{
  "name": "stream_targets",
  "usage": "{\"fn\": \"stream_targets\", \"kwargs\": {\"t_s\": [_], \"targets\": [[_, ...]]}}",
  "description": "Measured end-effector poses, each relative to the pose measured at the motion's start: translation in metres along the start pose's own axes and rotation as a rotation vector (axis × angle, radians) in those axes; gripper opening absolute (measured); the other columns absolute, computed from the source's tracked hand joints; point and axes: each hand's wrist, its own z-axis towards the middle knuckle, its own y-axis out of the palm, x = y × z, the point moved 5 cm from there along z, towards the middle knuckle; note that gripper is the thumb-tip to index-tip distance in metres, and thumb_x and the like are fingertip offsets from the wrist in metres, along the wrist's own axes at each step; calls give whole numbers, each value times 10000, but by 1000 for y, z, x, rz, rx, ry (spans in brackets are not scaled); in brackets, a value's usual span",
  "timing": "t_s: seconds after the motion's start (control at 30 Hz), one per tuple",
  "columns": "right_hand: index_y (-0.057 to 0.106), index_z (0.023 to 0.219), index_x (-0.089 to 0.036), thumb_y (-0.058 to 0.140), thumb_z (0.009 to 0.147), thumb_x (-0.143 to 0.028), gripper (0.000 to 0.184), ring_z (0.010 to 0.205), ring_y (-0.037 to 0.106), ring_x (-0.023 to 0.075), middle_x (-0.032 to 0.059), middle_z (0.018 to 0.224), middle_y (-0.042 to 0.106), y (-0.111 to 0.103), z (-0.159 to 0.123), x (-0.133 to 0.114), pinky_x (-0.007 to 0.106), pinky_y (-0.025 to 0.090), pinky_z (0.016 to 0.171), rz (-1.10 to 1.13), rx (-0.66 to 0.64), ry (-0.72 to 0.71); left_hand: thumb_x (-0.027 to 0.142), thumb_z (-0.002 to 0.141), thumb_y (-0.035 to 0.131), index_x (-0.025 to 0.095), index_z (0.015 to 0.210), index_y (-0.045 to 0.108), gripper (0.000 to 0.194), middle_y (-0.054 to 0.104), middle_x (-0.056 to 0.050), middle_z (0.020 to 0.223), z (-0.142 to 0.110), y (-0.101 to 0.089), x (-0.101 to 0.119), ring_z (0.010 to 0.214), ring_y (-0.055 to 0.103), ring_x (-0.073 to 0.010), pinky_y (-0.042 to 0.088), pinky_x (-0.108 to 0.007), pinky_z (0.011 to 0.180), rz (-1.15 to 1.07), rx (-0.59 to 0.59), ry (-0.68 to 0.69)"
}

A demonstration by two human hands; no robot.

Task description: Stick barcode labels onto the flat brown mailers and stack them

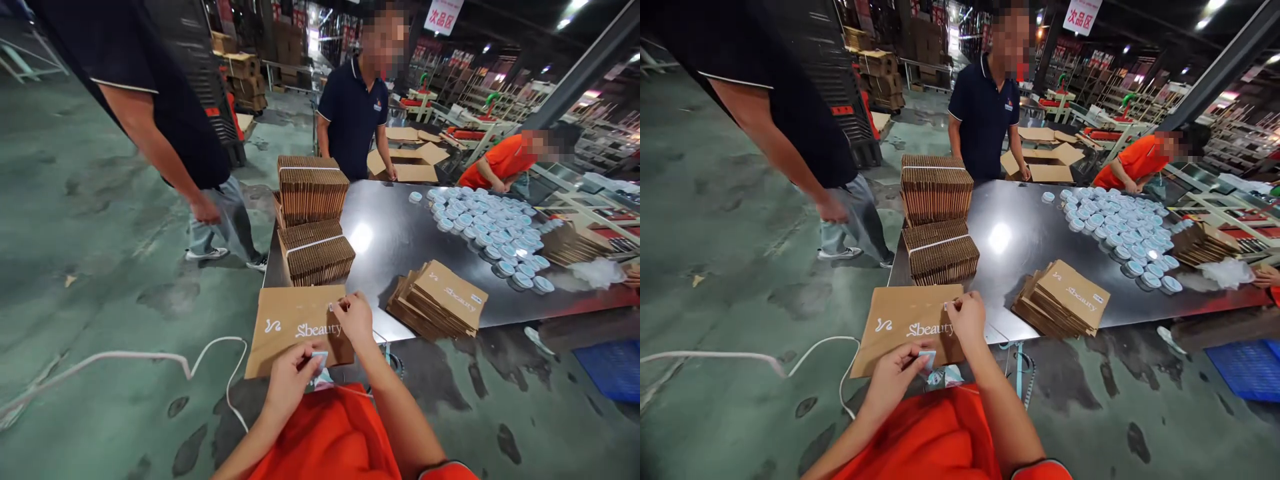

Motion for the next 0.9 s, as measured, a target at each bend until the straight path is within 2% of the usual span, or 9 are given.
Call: {"fn": "stream_targets", "kwargs": {"t_s": [0.17,0.23,0.33,0.4,0.5,0.57,0.63,0.77,0.9], "targets": [[494,602,-213,684,700,-309,234,648,508,180,14,655,534,2,0,5,289,363,621,47,6,56,375,691,603,191,567,601,222,754,-122,1002,0,2,-2,916,699,-248,533,-306,759,-33,25,-18],[513,731,-212,634,718,-262,132,637,519,179,-11,643,537,1,1,12,287,371,621,135,36,85,390,683,615,190,569,594,231,755,-126,991,0,4,-2,896,701,-252,548,-304,711,-64,17,-28],[503,945,-199,564,731,-213,223,624,543,182,-32,650,557,-2,0,22,300,404,637,273,53,125,408,693,625,185,573,592,256,740,-145,1043,-2,2,1,925,693,-265,556,-327,737,-76,-10,0],[502,994,-187,513,756,-208,239,681,573,193,-2,713,594,-4,-6,25,320,436,684,331,68,126,417,723,618,187,594,600,264,710,-151,1129,-5,-9,5,1021,665,-270,528,-360,860,-32,49,79],[548,1001,-175,460,815,-255,221,812,585,219,78,894,618,-7,-23,25,362,462,764,302,127,100,453,749,609,210,630,607,271,629,-132,1281,-6,-40,7,1254,519,-297,388,-430,1059,135,268,178],[601,977,-180,485,827,-301,225,869,568,249,104,942,601,-6,-36,20,401,454,806,182,127,76,470,738,603,227,616,598,271,634,-116,1269,-3,-58,4,1372,375,-314,267,-480,1132,254,384,175],[642,960,-190,537,812,-317,222,902,548,274,112,939,586,-4,-47,15,434,440,841,79,104,57,469,730,579,235,596,576,269,682,-117,1167,3,-68,-2,1407,311,-327,226,-525,1137,299,395,119],[656,1074,-200,596,790,-312,312,1015,518,303,133,1047,576,-9,-61,3,480,408,925,120,155,63,511,710,555,222,627,580,302,645,-165,1227,1,-69,0,1341,410,-377,349,-530,1060,237,401,11],[541,1267,-231,611,784,-310,495,1010,579,253,95,1120,623,-26,-54,-1,408,467,903,507,104,27,510,748,576,216,690,610,301,437,-106,1482,-27,-58,33,1334,432,-335,347,-458,1099,207,483,147]]}}
